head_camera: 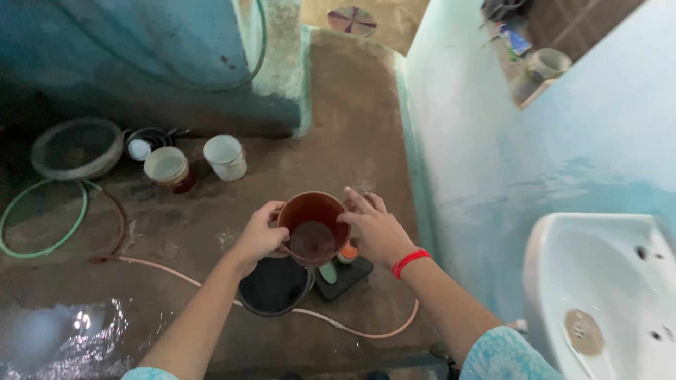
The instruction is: The person scrubs a white wall-mounted sink with a toothbrush, then rinses the sink using water from a brown plastic mug. The person repeatedly scrubs the sink basin and edges, refills the mug from a bucket, and pours water to rinse the sink.
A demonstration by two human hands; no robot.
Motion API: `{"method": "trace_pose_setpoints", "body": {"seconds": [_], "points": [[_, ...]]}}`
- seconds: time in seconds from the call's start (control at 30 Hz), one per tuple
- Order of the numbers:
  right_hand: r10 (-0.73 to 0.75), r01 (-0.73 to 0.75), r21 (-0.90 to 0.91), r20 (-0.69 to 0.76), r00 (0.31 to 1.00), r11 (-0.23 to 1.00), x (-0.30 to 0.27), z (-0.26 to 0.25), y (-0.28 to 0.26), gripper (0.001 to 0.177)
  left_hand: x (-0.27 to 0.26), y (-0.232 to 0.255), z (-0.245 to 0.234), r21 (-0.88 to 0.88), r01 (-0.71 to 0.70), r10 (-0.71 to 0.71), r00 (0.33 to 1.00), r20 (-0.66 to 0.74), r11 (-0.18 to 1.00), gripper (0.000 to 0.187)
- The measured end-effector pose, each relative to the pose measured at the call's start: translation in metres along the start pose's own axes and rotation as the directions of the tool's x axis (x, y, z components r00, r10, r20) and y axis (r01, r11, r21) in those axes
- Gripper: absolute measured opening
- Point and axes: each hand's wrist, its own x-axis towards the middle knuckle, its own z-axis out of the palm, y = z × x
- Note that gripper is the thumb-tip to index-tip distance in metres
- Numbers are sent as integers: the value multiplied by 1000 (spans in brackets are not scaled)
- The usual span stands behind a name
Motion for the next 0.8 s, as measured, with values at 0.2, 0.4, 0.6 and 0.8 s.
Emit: {"method": "trace_pose_setpoints", "body": {"seconds": [0.2, 0.4, 0.6, 0.8], "points": [[-164, 166, -61, 40, 986, 984, 41, 83, -2, 28, 38, -85, -25, 72, -123, 132, 979, -152, 990, 59], [-162, 159, 243, -7, 987, 957, 70, 221, 12, 17, 107, -221, -50, -69, -278, 256, 940, -225, 958, 69], [-143, 124, 351, 30, 989, 928, 101, 364, 25, 20, 167, -354, -51, 20, -170, 165, 916, -367, 985, 92], [-176, 147, 325, 60, 983, 934, 148, 511, 62, 23, 250, -492, -51, 189, -70, 139, 913, -384, 979, 89]]}}
